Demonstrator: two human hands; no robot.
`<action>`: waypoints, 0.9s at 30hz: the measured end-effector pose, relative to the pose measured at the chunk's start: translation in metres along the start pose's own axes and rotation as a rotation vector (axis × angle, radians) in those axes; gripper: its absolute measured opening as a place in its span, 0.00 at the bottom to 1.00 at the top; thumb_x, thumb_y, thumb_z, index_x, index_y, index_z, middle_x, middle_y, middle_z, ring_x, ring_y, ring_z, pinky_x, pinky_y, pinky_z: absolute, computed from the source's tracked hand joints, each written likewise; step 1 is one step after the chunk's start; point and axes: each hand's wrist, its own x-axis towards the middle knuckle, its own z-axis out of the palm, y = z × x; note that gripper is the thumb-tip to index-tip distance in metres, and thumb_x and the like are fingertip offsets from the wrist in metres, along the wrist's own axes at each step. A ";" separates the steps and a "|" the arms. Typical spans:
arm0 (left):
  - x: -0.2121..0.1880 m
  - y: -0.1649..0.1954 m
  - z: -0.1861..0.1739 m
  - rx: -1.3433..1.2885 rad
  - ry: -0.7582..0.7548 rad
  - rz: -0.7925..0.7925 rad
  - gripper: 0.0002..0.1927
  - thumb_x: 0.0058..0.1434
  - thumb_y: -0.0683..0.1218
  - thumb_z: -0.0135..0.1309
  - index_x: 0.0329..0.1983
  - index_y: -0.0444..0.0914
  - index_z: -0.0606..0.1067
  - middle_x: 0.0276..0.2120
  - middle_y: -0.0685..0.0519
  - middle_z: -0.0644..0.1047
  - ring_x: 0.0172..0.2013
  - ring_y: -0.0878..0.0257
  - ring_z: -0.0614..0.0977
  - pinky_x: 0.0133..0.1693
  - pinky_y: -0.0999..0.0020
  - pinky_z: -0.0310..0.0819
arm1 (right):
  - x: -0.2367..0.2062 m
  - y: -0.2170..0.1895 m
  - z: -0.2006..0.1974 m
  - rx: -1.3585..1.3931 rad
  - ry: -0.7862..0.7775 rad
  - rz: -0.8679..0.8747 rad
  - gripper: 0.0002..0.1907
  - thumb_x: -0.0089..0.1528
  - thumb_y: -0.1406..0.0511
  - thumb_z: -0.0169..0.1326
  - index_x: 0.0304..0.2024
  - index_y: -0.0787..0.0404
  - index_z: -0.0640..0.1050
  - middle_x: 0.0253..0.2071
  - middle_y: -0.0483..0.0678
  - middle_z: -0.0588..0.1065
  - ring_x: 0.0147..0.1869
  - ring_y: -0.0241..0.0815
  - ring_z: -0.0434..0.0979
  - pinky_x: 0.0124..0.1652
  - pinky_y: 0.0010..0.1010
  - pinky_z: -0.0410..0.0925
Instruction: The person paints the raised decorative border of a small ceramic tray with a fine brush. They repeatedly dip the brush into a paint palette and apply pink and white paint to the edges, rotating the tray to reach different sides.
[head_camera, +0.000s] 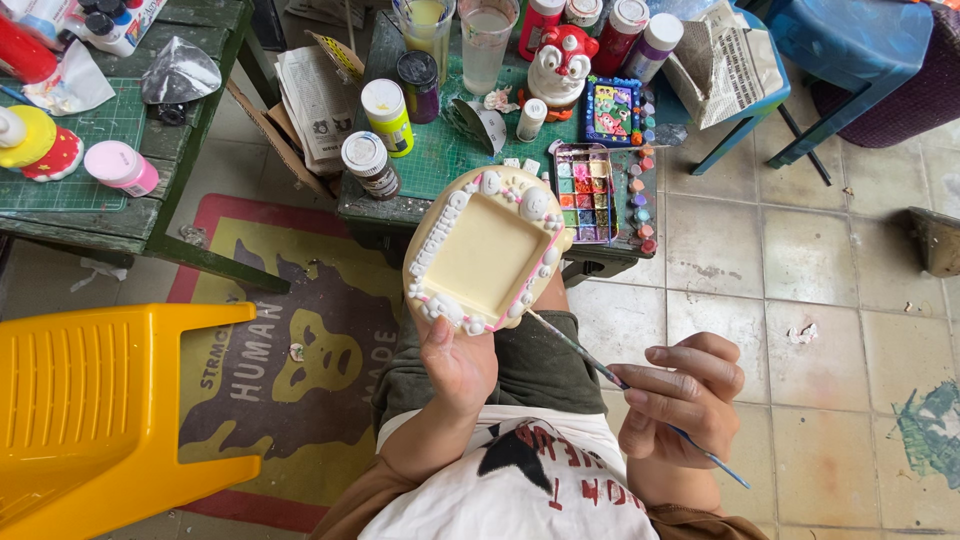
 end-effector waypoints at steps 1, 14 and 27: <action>0.000 0.000 0.001 0.006 -0.007 0.005 0.40 0.67 0.54 0.49 0.77 0.39 0.49 0.72 0.45 0.58 0.73 0.53 0.59 0.72 0.48 0.52 | 0.000 0.000 0.000 -0.004 -0.002 0.001 0.07 0.70 0.60 0.51 0.37 0.53 0.72 0.31 0.42 0.81 0.46 0.41 0.71 0.46 0.35 0.65; 0.002 0.002 0.004 0.016 -0.014 0.011 0.40 0.67 0.54 0.49 0.78 0.39 0.49 0.72 0.45 0.58 0.73 0.52 0.59 0.72 0.48 0.52 | 0.000 0.003 0.002 0.043 0.009 -0.005 0.08 0.69 0.59 0.51 0.35 0.53 0.72 0.29 0.42 0.80 0.45 0.41 0.72 0.46 0.35 0.64; 0.001 -0.001 0.005 -0.049 0.009 -0.011 0.41 0.66 0.54 0.51 0.78 0.40 0.49 0.72 0.46 0.58 0.73 0.52 0.60 0.72 0.47 0.52 | -0.005 0.001 -0.001 0.066 -0.063 0.011 0.08 0.68 0.62 0.50 0.33 0.54 0.71 0.27 0.44 0.80 0.43 0.42 0.73 0.46 0.37 0.64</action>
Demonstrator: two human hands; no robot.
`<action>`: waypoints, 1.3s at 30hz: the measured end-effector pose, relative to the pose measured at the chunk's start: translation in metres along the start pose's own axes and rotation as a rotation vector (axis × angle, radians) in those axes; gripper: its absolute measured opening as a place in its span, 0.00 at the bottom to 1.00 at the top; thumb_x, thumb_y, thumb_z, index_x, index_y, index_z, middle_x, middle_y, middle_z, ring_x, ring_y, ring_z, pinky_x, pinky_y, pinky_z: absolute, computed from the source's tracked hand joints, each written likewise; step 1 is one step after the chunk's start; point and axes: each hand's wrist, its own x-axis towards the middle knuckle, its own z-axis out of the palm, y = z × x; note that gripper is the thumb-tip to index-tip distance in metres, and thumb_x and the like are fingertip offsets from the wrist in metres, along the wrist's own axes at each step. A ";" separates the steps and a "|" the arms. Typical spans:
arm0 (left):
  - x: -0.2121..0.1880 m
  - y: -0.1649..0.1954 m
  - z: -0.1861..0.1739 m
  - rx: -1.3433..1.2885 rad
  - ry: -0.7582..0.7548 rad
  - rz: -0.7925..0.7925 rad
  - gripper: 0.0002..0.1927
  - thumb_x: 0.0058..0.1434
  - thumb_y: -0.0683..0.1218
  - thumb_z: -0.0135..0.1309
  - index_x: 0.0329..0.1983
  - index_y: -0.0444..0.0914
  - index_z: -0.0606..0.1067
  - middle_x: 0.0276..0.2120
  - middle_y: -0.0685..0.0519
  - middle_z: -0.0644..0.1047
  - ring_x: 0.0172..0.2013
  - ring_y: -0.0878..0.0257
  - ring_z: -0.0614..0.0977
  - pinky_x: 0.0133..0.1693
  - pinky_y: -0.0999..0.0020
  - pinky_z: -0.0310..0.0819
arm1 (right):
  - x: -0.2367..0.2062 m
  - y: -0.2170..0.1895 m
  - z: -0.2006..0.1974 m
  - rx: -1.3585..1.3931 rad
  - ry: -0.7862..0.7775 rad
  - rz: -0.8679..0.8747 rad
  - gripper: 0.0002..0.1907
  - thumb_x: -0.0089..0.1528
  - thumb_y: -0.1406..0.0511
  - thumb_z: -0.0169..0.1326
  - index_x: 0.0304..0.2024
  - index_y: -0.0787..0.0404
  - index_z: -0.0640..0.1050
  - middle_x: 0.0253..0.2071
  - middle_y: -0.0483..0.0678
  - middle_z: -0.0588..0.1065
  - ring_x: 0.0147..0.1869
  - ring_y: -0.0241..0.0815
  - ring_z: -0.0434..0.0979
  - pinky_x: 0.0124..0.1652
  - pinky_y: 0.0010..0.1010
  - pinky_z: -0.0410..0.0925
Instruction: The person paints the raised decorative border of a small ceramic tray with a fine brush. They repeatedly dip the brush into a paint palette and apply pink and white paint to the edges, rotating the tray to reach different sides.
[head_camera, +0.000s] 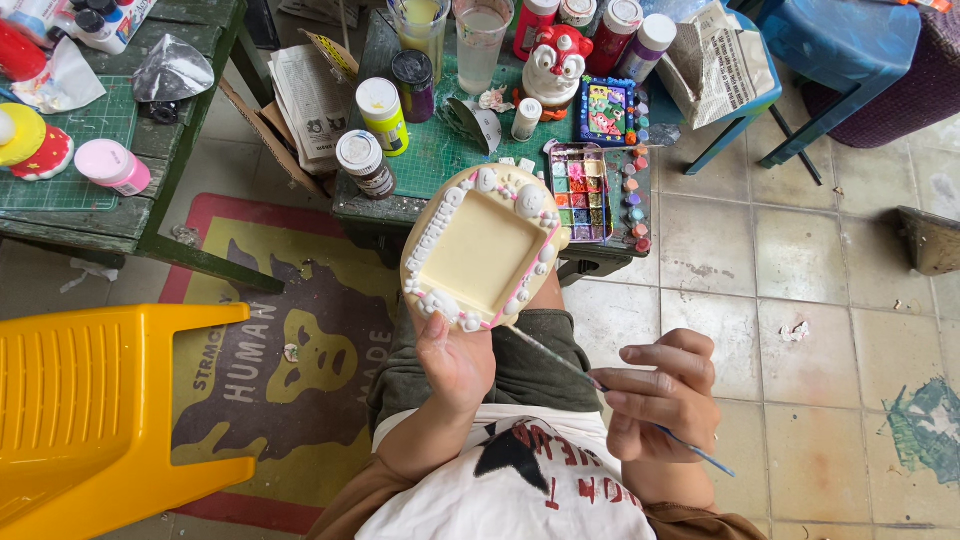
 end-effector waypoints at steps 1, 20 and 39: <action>0.000 0.000 -0.001 0.003 0.002 -0.001 0.41 0.66 0.54 0.51 0.78 0.40 0.49 0.72 0.47 0.59 0.73 0.52 0.60 0.72 0.48 0.52 | 0.000 0.004 0.001 0.048 0.074 -0.018 0.08 0.68 0.62 0.51 0.34 0.55 0.71 0.26 0.44 0.80 0.43 0.42 0.72 0.45 0.36 0.65; -0.004 -0.002 -0.011 -0.002 -0.029 0.013 0.40 0.65 0.54 0.52 0.77 0.39 0.52 0.71 0.46 0.61 0.72 0.53 0.62 0.72 0.49 0.53 | 0.014 0.023 0.003 0.085 0.151 0.080 0.10 0.70 0.60 0.51 0.36 0.56 0.70 0.29 0.48 0.80 0.48 0.42 0.70 0.50 0.37 0.65; -0.002 -0.002 -0.009 0.019 -0.040 0.012 0.41 0.65 0.55 0.52 0.77 0.39 0.52 0.71 0.46 0.60 0.72 0.53 0.61 0.72 0.48 0.53 | 0.018 0.023 0.001 0.028 0.160 -0.038 0.10 0.68 0.58 0.51 0.34 0.55 0.72 0.27 0.45 0.79 0.45 0.42 0.71 0.45 0.35 0.63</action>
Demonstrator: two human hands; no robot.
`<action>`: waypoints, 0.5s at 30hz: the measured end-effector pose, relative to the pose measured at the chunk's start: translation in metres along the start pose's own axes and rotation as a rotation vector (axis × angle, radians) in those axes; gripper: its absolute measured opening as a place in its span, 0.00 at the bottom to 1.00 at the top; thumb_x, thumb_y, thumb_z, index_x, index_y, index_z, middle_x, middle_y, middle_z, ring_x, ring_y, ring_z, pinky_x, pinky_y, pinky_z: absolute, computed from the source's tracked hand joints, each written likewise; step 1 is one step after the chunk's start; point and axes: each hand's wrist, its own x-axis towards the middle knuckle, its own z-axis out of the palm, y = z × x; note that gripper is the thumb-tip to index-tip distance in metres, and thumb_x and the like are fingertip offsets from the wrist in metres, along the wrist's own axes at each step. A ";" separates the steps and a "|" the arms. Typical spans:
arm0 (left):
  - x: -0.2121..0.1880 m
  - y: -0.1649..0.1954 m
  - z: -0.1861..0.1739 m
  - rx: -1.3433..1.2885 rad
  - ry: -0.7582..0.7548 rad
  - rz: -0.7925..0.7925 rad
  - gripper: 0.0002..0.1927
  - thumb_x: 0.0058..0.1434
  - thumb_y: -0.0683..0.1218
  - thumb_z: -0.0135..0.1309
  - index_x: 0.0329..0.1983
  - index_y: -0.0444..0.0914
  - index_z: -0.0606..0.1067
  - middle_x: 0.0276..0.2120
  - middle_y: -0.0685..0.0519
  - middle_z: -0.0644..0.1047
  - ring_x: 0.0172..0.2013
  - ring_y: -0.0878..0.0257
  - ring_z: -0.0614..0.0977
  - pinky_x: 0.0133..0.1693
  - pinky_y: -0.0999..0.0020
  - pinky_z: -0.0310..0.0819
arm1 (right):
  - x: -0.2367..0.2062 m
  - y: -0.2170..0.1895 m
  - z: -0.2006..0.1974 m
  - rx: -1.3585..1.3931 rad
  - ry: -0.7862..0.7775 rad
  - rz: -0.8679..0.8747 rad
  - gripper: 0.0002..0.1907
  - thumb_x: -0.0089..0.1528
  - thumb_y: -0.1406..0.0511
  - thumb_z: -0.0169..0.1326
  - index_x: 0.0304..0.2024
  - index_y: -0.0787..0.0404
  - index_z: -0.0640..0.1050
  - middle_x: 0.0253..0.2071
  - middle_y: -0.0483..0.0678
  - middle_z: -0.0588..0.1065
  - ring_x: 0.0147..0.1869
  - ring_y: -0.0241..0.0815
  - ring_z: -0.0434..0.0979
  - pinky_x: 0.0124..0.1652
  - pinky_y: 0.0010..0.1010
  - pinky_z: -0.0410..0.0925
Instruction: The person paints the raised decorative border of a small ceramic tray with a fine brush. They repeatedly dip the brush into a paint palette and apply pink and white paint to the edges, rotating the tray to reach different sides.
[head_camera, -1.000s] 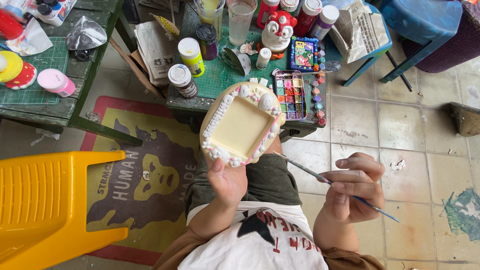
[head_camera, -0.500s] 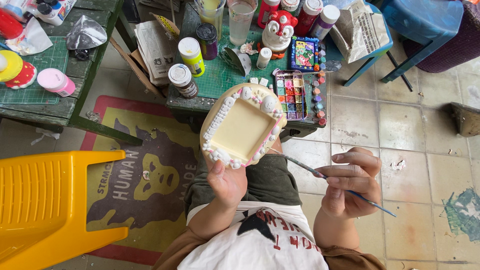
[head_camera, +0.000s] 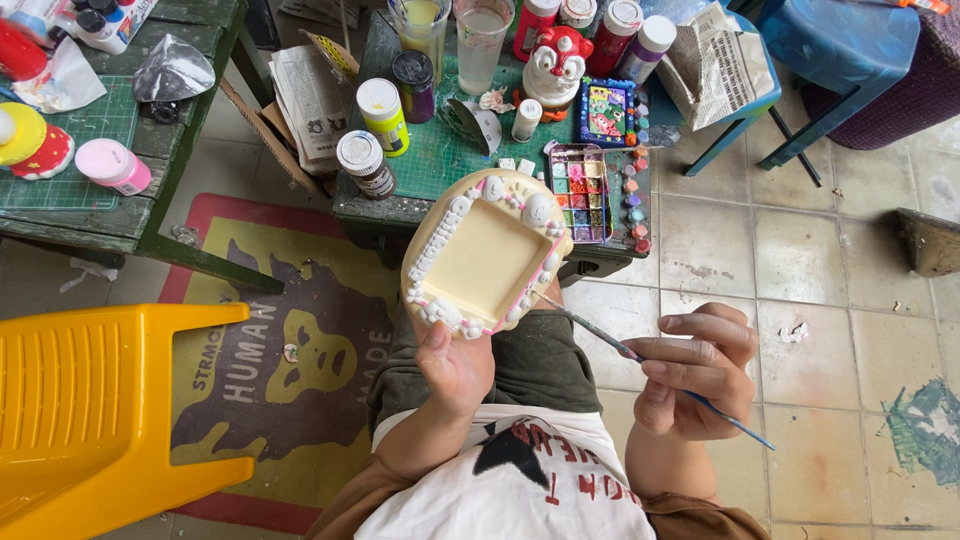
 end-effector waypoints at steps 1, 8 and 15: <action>0.000 0.000 0.000 0.003 0.000 0.002 0.41 0.65 0.55 0.52 0.77 0.39 0.52 0.71 0.46 0.60 0.72 0.53 0.61 0.72 0.48 0.53 | 0.000 0.000 0.000 -0.007 -0.008 -0.005 0.10 0.68 0.59 0.51 0.34 0.55 0.72 0.27 0.45 0.79 0.45 0.42 0.71 0.46 0.37 0.63; 0.000 -0.001 0.000 -0.006 0.007 0.011 0.41 0.65 0.55 0.52 0.76 0.39 0.52 0.71 0.46 0.60 0.72 0.53 0.61 0.72 0.48 0.53 | 0.000 0.000 0.002 -0.016 0.001 -0.005 0.10 0.68 0.59 0.51 0.34 0.55 0.72 0.27 0.46 0.79 0.45 0.43 0.72 0.48 0.39 0.63; -0.001 -0.001 0.000 0.017 -0.008 0.013 0.40 0.66 0.55 0.52 0.77 0.38 0.52 0.71 0.46 0.61 0.73 0.53 0.61 0.73 0.49 0.52 | 0.000 0.001 0.000 -0.044 -0.022 -0.029 0.10 0.68 0.60 0.51 0.34 0.56 0.71 0.27 0.47 0.79 0.44 0.44 0.72 0.48 0.40 0.63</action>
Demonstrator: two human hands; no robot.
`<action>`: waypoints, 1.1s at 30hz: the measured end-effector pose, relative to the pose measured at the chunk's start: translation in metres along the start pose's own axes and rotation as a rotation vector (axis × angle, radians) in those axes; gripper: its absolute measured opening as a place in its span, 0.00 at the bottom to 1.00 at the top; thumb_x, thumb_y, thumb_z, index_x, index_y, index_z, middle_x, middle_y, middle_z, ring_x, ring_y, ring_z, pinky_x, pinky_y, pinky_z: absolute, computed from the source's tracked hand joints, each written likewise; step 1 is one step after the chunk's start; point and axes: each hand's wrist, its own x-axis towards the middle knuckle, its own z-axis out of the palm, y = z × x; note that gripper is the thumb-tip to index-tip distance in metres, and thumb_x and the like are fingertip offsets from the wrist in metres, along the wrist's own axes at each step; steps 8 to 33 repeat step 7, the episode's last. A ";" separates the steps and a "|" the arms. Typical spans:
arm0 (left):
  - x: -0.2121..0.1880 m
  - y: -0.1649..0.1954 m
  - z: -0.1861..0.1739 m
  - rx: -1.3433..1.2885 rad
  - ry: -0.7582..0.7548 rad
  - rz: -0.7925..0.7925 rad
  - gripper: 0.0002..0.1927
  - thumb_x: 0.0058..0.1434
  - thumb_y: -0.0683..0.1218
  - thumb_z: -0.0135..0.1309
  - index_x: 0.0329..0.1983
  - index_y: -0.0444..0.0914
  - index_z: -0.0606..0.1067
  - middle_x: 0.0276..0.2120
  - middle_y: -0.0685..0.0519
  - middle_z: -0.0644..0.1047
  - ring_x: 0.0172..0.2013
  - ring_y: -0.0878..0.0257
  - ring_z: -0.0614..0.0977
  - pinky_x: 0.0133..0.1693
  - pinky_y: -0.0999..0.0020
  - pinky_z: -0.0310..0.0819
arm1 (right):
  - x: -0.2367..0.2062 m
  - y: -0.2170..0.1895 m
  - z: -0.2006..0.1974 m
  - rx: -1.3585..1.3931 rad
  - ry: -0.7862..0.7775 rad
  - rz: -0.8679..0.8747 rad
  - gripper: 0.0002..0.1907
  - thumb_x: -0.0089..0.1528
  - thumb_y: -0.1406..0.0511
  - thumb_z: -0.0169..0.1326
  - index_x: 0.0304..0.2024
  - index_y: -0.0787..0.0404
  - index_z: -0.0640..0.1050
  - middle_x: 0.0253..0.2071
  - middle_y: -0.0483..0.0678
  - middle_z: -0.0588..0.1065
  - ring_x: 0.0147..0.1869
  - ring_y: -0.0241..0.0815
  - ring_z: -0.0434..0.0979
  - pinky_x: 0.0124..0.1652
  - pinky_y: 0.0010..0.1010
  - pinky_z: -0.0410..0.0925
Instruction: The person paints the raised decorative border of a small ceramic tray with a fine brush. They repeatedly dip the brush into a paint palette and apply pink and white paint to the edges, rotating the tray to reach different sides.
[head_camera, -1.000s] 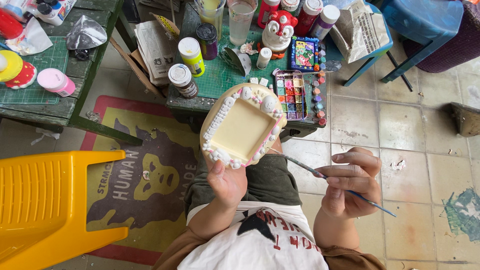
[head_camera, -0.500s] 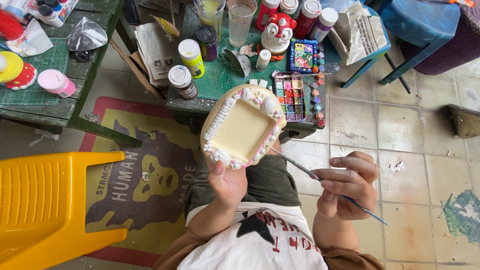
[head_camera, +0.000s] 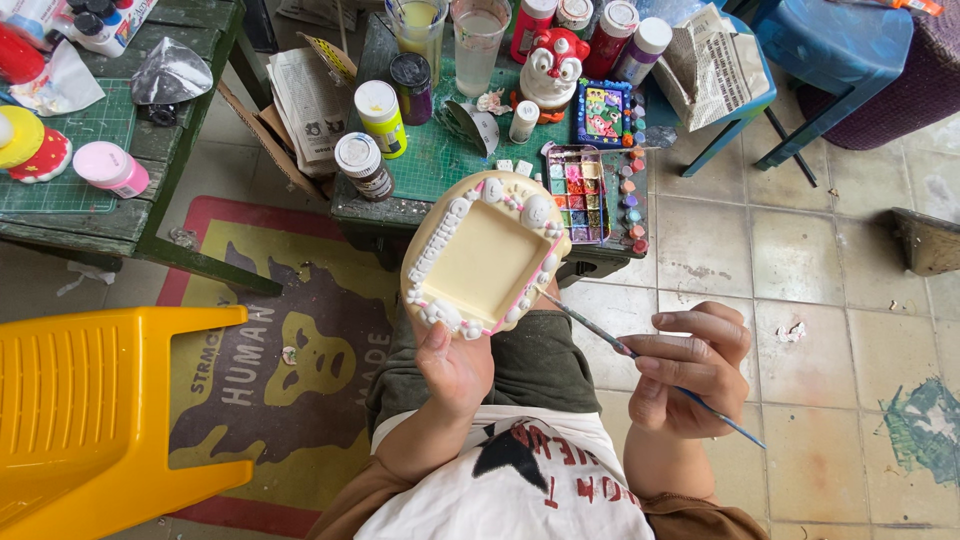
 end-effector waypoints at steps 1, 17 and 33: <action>0.000 0.000 0.000 -0.002 -0.004 0.000 0.40 0.66 0.55 0.52 0.77 0.38 0.52 0.71 0.46 0.60 0.73 0.53 0.61 0.73 0.49 0.52 | -0.001 0.000 0.000 0.009 0.024 0.012 0.10 0.68 0.60 0.51 0.34 0.56 0.71 0.28 0.46 0.79 0.45 0.44 0.72 0.47 0.39 0.63; -0.001 -0.002 -0.002 0.004 -0.003 0.004 0.40 0.66 0.55 0.52 0.77 0.38 0.52 0.72 0.46 0.60 0.73 0.53 0.60 0.73 0.49 0.52 | -0.003 0.003 -0.001 0.017 0.033 -0.005 0.09 0.68 0.60 0.52 0.35 0.55 0.72 0.28 0.45 0.80 0.45 0.42 0.72 0.46 0.38 0.63; -0.001 -0.002 -0.002 0.004 -0.003 0.004 0.40 0.66 0.55 0.52 0.77 0.38 0.52 0.72 0.46 0.60 0.73 0.53 0.60 0.73 0.49 0.52 | -0.003 0.003 -0.001 0.017 0.033 -0.005 0.09 0.68 0.60 0.52 0.35 0.55 0.72 0.28 0.45 0.80 0.45 0.42 0.72 0.46 0.38 0.63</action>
